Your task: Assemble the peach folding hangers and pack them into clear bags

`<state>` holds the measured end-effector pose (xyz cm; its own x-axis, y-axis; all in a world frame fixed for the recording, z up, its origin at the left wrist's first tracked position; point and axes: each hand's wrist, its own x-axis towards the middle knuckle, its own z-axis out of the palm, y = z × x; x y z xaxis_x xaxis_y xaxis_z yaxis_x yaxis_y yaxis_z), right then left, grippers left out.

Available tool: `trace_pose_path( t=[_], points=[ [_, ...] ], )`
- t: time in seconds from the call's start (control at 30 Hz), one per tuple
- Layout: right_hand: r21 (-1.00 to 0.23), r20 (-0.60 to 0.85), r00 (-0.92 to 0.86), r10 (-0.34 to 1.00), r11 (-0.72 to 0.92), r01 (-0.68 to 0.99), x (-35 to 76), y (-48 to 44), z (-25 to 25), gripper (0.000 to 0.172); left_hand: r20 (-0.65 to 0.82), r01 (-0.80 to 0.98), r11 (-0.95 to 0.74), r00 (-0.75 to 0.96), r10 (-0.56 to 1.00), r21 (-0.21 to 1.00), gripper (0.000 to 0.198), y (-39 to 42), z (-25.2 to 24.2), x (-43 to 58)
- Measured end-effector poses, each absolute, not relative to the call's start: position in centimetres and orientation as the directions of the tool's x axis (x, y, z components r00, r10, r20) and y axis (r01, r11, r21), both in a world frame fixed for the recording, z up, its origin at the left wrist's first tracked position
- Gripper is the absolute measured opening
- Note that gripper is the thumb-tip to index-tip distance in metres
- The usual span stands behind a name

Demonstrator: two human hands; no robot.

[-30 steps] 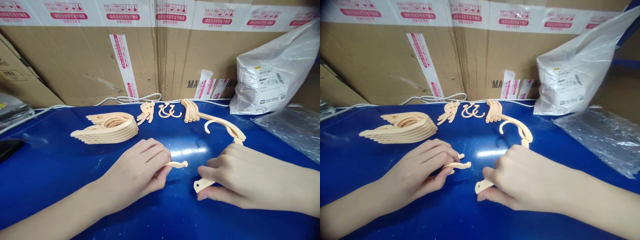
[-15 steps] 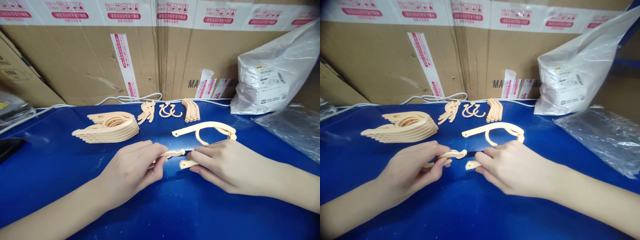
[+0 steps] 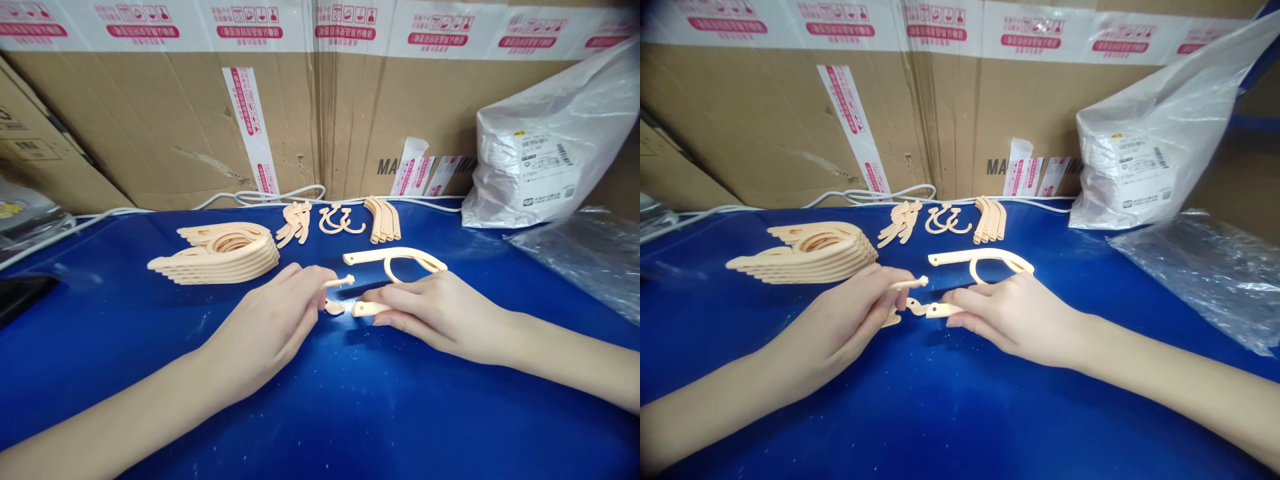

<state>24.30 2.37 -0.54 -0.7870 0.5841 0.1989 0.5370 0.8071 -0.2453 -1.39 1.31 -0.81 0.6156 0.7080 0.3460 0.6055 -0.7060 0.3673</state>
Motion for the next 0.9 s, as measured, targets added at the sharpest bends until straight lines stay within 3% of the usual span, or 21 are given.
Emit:
trace_pose_path(
  t=[0.17, 0.53, 0.7, 0.8, 0.9],
  points=[
    [-0.263, 0.242, -0.774, 0.585, 0.808, 0.528, 24.3, 2.3, -0.6, 0.032, 0.302, 0.604, -0.742, 0.678, 0.671, 0.292, 0.031, 1.0, -0.6, -0.8],
    [-0.133, 0.318, -0.790, 0.524, 0.850, 0.510, 23.6, 1.6, -0.4, 0.034, 0.241, 0.533, -0.711, 0.695, 0.677, 0.459, 0.034, 0.7, -0.1, -0.3],
    [-0.143, 0.295, -0.806, 0.514, 0.857, 0.495, 23.4, 1.3, -0.3, 0.035, 0.207, 0.525, -0.679, 0.692, 0.692, 0.513, 0.033, 0.7, 0.3, -0.4],
    [-0.150, 0.288, -0.800, 0.527, 0.850, 0.506, 23.4, 1.2, -0.3, 0.036, 0.209, 0.534, -0.694, 0.699, 0.684, 0.484, 0.032, 0.5, 0.3, -0.5],
    [-0.168, 0.290, -0.791, 0.539, 0.842, 0.512, 23.4, 1.1, -0.2, 0.036, 0.221, 0.577, -0.723, 0.702, 0.676, 0.379, 0.026, 0.3, -0.2, -0.4]
  ],
)
